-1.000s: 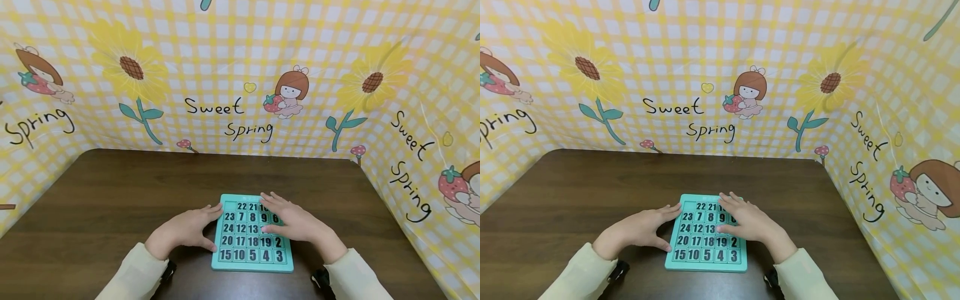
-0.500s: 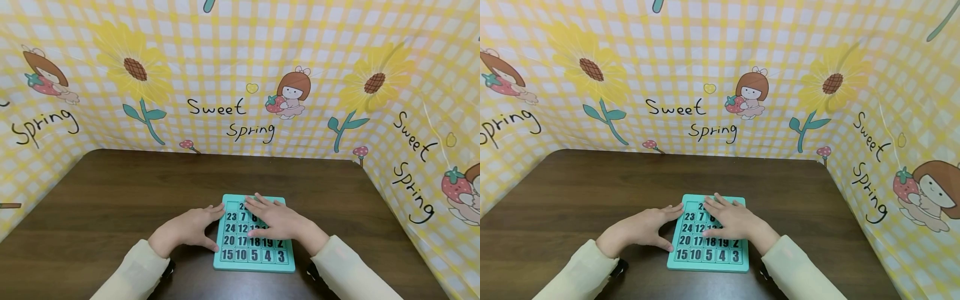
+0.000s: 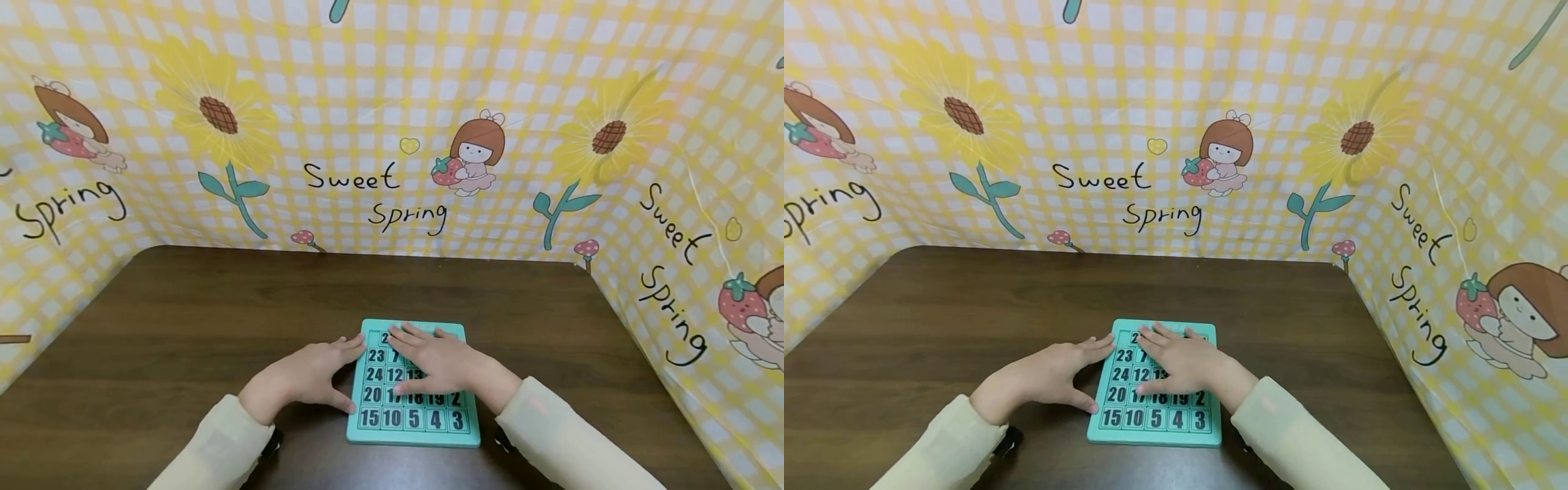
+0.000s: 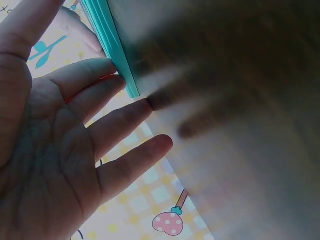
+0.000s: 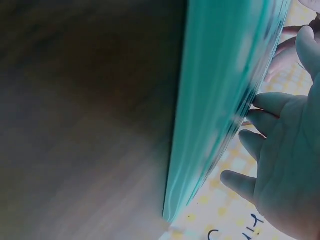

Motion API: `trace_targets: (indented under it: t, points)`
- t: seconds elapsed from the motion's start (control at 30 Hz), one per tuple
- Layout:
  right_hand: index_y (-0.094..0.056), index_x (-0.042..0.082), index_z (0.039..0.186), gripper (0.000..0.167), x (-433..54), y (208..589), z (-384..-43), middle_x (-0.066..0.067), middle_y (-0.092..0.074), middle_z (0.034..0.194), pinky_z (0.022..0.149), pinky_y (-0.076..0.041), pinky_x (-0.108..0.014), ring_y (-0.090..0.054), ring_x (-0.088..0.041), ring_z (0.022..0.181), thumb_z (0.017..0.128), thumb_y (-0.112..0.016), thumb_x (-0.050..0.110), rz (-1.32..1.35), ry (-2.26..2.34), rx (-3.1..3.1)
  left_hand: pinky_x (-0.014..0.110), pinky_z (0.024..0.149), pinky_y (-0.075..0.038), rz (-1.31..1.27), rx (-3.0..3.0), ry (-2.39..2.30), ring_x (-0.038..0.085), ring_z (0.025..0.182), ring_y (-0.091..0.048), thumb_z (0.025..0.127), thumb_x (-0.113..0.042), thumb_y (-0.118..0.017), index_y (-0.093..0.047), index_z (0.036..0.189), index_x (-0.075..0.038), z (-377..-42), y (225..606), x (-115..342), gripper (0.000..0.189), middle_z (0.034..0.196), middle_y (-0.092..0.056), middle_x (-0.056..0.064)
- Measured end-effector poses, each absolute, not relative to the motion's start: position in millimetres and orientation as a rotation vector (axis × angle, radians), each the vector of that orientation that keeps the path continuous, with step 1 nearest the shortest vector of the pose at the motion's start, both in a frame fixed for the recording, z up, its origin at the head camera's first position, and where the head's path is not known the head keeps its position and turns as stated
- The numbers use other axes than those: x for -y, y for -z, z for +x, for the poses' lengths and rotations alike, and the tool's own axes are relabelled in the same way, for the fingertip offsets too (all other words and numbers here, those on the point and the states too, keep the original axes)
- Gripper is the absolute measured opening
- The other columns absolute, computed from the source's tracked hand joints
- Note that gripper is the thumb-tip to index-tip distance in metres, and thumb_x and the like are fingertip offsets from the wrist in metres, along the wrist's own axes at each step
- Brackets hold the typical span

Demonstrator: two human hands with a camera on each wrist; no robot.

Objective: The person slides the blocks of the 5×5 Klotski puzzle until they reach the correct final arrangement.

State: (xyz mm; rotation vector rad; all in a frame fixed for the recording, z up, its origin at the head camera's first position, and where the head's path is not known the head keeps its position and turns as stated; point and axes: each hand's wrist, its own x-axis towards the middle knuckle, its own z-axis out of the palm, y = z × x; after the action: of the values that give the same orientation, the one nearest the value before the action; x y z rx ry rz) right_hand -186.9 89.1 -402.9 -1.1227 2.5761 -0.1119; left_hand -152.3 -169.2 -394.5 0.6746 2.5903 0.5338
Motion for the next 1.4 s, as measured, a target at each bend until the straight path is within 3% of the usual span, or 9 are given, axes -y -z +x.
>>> trace_targets:
  t: [0.4, 0.9, 1.4]
  points:
    - [-0.011, 0.023, 0.161, 0.090, -75, 405, -191, 0.008, -0.002, 0.169, 0.121, -0.020, -0.059, -0.006, -0.016, 0.156, 0.093, -0.041, 0.073, -1.170, 0.063, -2.543, 0.054, 0.117, -0.032, 0.689, -2.603, -0.522, 0.036, 0.150, -0.028, 0.078, -0.048, -0.082, -0.035, 0.155, -0.013, -153, 397, 170, 0.097, 0.165, -0.026, 0.005]
    - [-0.013, 0.023, 0.161, 0.091, -117, 407, -186, 0.009, -0.003, 0.169, 0.121, -0.016, -0.062, -0.004, -0.015, 0.156, 0.091, -0.045, 0.073, -1.087, 0.114, -2.581, 0.053, 0.116, -0.034, 0.731, -2.619, -0.509, 0.037, 0.149, -0.029, 0.078, -0.047, -0.082, -0.037, 0.153, -0.008, -153, 396, 171, 0.096, 0.164, -0.027, 0.008]
    - [-0.011, 0.022, 0.161, 0.091, -91, 406, -190, 0.007, -0.002, 0.169, 0.120, -0.020, -0.060, -0.004, -0.015, 0.156, 0.093, -0.043, 0.072, -1.152, 0.079, -2.545, 0.052, 0.117, -0.032, 0.668, -2.610, -0.488, 0.034, 0.151, -0.026, 0.078, -0.048, -0.081, -0.034, 0.155, -0.013, -151, 395, 168, 0.097, 0.165, -0.024, 0.004]
